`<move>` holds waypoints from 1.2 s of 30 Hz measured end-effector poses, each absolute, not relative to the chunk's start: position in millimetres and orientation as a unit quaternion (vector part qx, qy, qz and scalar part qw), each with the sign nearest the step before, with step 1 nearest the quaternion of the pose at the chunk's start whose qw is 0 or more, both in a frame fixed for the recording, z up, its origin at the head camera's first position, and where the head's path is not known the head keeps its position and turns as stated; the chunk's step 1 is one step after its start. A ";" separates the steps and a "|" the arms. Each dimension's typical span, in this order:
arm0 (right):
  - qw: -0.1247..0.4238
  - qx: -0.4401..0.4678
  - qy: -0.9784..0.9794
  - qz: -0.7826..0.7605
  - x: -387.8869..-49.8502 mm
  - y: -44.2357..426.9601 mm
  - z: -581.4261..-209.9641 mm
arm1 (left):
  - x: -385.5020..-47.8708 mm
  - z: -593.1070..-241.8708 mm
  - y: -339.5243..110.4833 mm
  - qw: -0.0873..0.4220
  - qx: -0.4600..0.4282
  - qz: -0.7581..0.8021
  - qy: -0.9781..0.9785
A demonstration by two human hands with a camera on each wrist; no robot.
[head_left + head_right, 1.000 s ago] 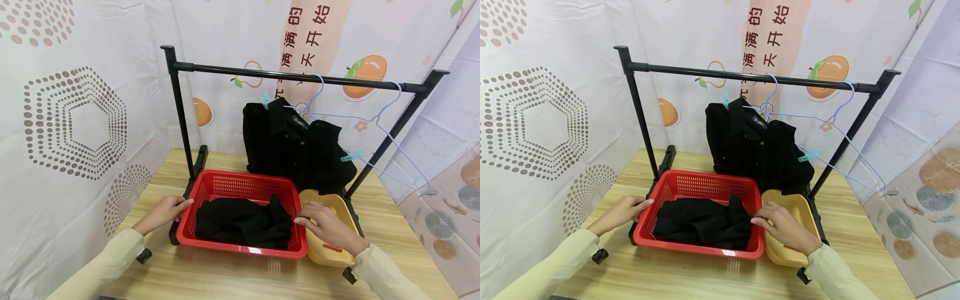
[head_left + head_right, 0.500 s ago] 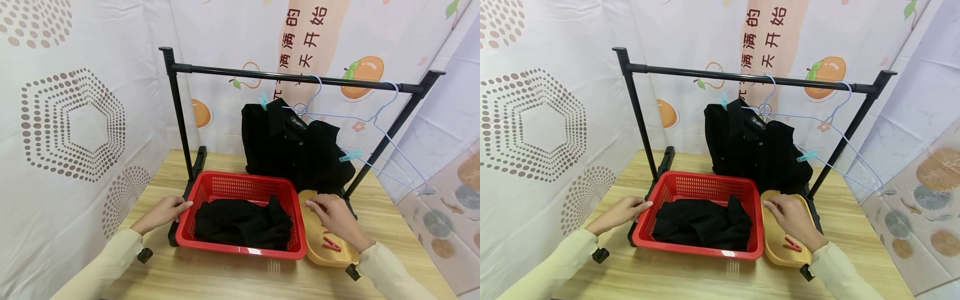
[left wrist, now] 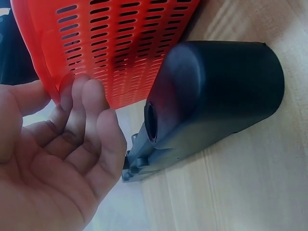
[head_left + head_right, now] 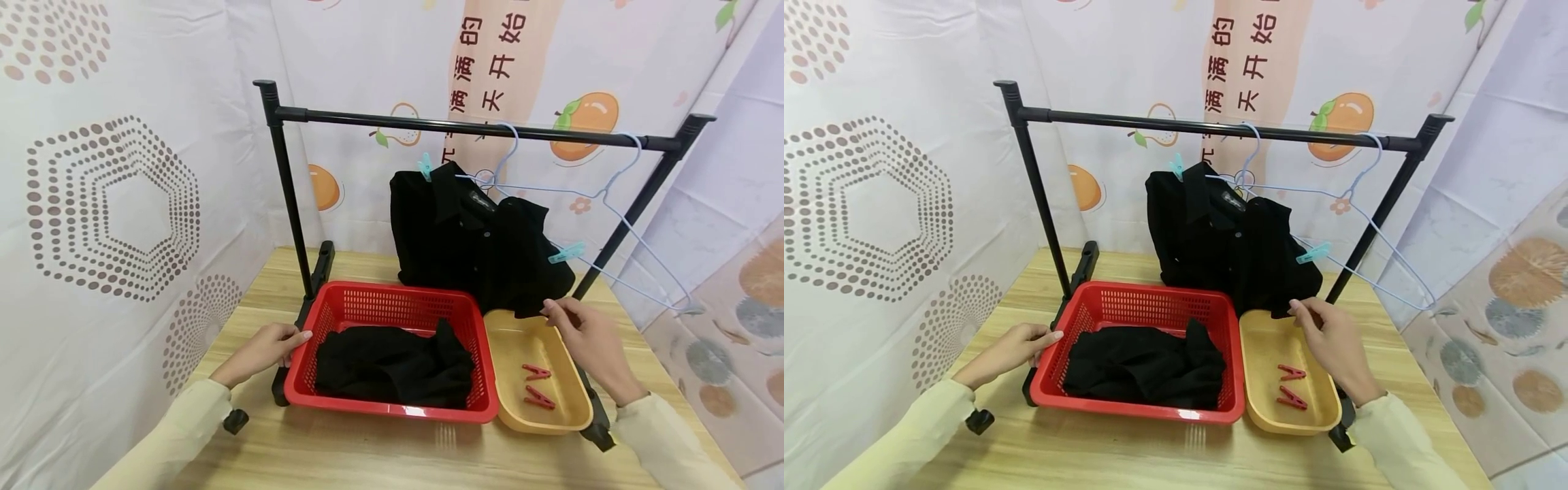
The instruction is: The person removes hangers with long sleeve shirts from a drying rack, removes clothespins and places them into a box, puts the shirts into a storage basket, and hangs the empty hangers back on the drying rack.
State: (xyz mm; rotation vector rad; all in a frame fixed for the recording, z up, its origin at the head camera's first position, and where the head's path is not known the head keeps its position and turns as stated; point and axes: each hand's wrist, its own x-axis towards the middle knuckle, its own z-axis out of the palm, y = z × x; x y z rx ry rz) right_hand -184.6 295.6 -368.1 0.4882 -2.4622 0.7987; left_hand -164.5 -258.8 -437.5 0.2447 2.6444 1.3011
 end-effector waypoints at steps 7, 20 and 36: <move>0.306 0.118 -0.890 0.316 -187.0 309.5 -360.9 | -162.8 -439.2 -258.8 0.097 0.063 0.450 0.885; 0.317 0.119 -0.905 0.257 -215.0 311.5 -353.8 | -162.2 -437.2 -258.8 0.100 0.062 0.457 0.882; 0.427 0.239 -0.853 0.184 -235.5 300.5 -347.6 | -164.8 -440.4 -260.3 0.102 0.070 0.461 0.879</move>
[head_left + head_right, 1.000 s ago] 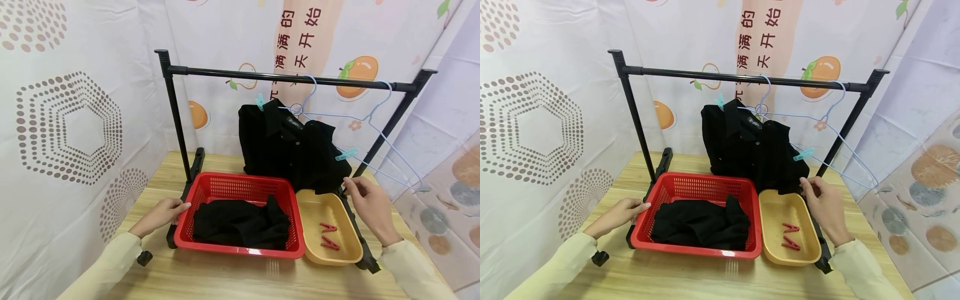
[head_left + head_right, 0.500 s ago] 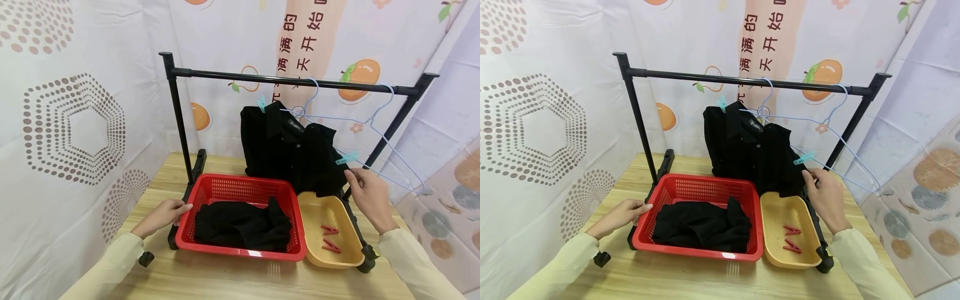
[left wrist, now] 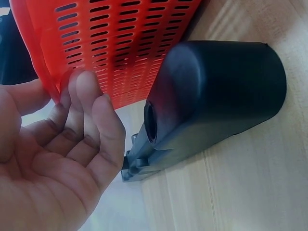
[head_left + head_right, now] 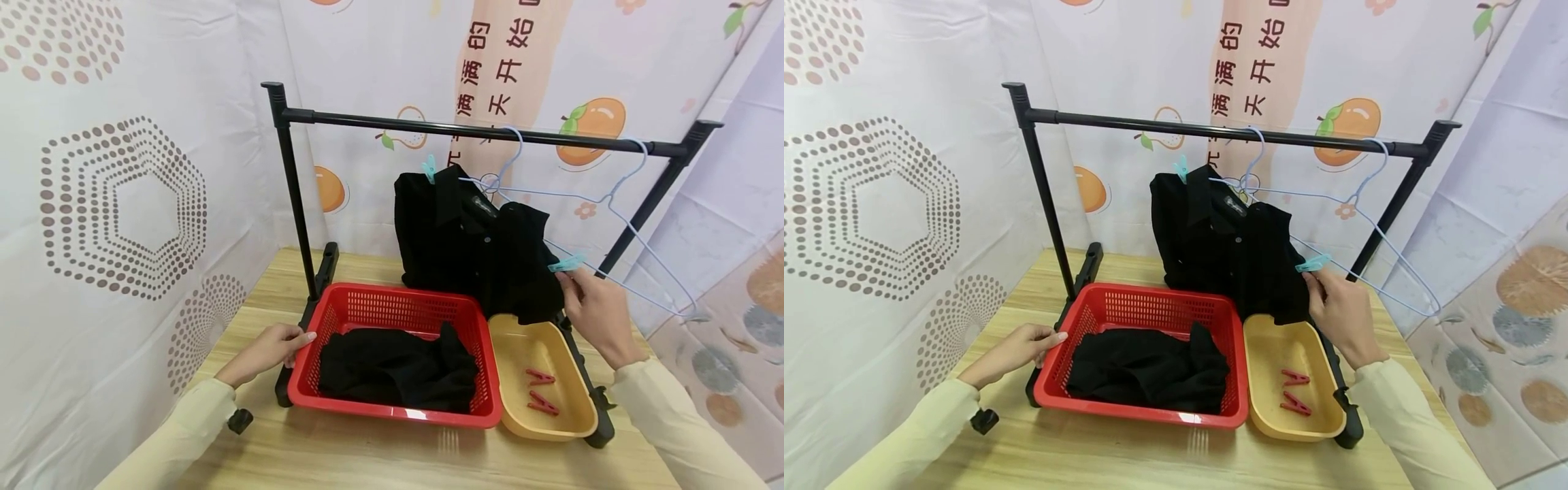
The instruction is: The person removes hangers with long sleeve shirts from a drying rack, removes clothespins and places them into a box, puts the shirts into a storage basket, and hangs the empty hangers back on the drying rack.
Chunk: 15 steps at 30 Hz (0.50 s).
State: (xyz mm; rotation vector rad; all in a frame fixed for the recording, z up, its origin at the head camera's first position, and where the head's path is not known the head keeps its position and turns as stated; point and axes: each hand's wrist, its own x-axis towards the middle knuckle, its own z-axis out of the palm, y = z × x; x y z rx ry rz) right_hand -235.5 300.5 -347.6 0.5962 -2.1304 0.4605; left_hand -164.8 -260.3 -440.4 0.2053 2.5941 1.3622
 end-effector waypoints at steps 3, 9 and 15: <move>0.470 0.258 -0.826 0.174 -238.3 300.4 -347.3 | -164.9 -439.0 -260.4 0.101 0.072 0.460 0.879; 0.525 0.267 -0.788 0.180 -239.3 299.9 -342.8 | -164.1 -436.9 -259.9 0.102 0.074 0.462 0.878; 0.556 0.255 -0.761 0.216 -237.4 297.7 -337.5 | -162.3 -436.9 -258.4 0.107 0.068 0.470 0.874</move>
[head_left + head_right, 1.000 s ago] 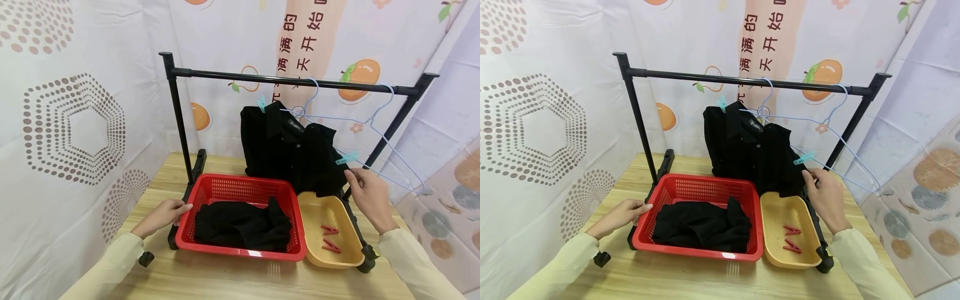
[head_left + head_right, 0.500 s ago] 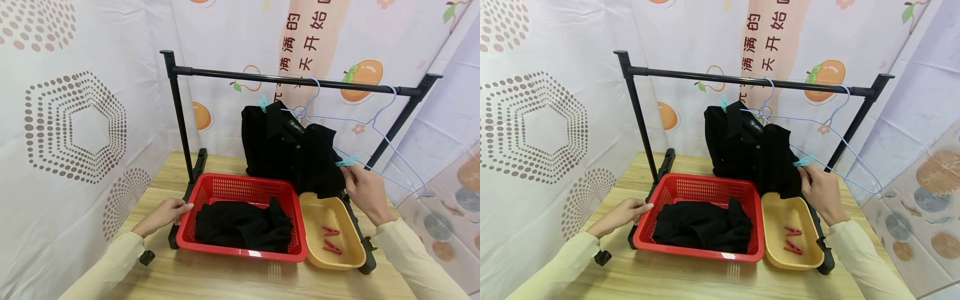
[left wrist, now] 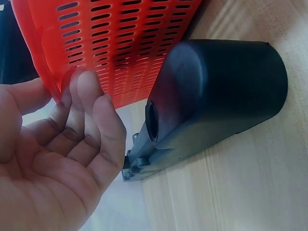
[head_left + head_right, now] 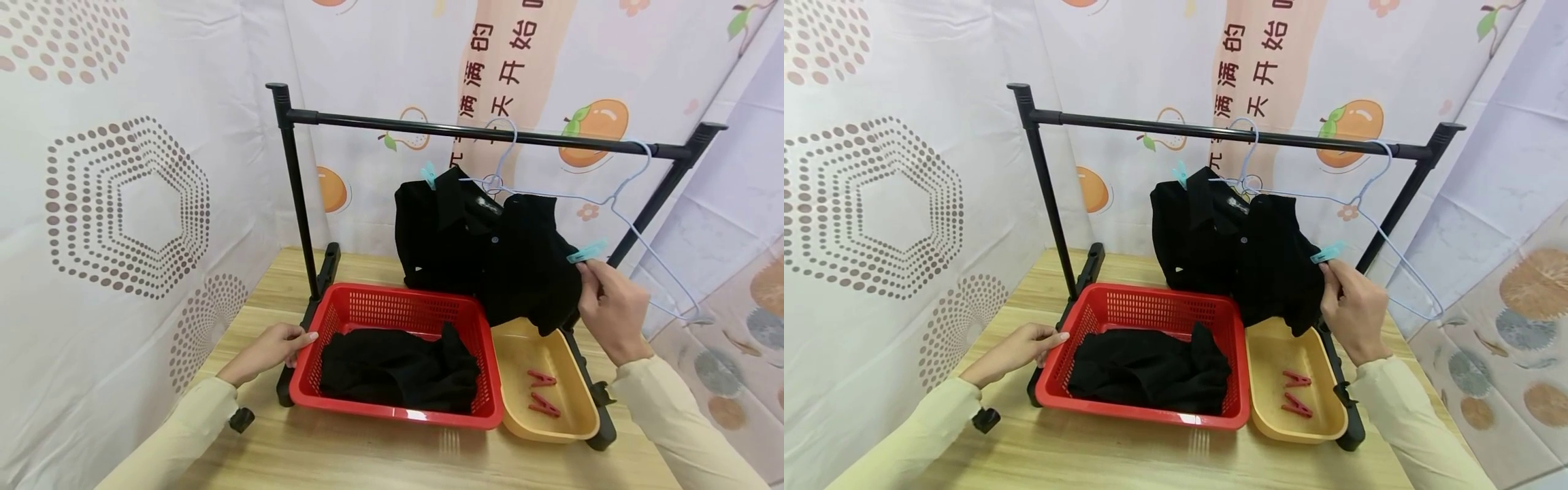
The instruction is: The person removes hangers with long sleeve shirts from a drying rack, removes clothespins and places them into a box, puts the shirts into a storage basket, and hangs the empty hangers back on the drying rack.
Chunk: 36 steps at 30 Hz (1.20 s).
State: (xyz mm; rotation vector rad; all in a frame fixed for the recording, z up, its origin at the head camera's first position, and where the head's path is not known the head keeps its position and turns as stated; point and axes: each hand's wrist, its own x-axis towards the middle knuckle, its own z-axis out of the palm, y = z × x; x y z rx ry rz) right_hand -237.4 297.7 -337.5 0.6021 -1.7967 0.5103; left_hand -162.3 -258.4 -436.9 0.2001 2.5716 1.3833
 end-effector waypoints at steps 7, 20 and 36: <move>0.592 0.213 -0.734 0.256 -230.6 289.0 -325.9 | -162.7 -436.1 -258.0 0.106 0.069 0.476 0.870; 0.560 0.220 -0.723 0.340 -217.2 263.1 -312.7 | -162.8 -435.1 -256.9 0.102 0.064 0.472 0.873; 0.443 0.215 -0.724 0.483 -198.3 216.7 -302.8 | -163.1 -438.5 -260.0 0.101 0.071 0.466 0.876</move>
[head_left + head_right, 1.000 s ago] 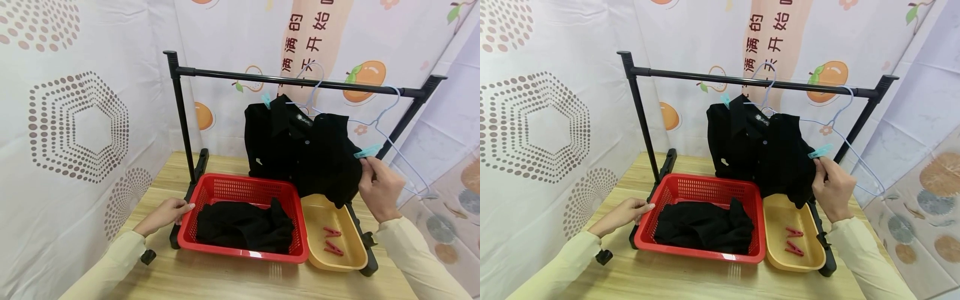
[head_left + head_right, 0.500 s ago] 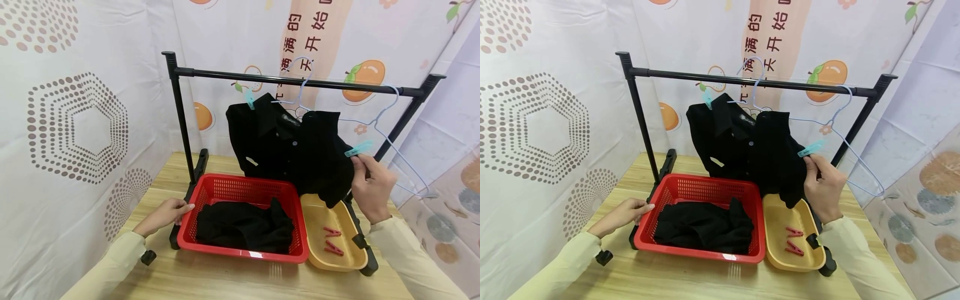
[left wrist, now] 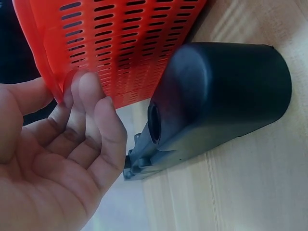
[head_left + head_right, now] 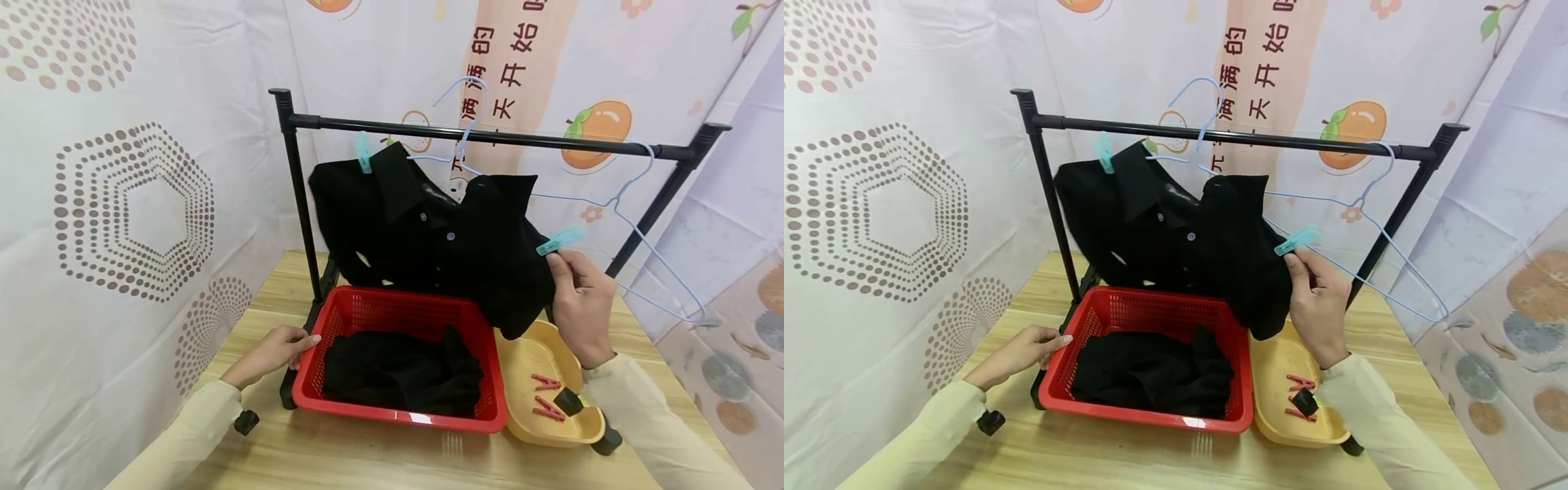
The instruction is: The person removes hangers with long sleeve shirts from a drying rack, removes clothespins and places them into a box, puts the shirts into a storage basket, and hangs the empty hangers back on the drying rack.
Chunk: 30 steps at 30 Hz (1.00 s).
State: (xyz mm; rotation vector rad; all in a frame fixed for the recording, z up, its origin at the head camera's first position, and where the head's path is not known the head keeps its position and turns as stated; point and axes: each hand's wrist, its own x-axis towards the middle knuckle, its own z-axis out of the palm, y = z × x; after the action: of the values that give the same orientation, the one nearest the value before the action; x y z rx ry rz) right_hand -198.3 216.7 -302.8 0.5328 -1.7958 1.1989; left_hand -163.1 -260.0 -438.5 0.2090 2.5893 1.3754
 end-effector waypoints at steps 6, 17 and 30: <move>0.403 0.218 -0.750 0.477 -196.7 219.8 -311.6 | -163.4 -439.1 -257.7 0.095 0.075 0.461 0.879; 0.315 0.209 -0.791 0.481 -176.3 230.1 -330.1 | -163.9 -441.3 -260.1 0.086 0.083 0.452 0.884; 0.246 0.223 -0.806 0.490 -158.4 237.1 -359.6 | -163.8 -442.4 -263.8 0.092 0.086 0.488 0.863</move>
State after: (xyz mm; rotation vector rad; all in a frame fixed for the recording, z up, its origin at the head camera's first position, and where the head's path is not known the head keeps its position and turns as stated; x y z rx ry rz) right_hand -158.4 237.1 -359.6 0.6074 -2.2006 1.3360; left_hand -163.8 -263.8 -442.4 0.2567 2.5635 1.4504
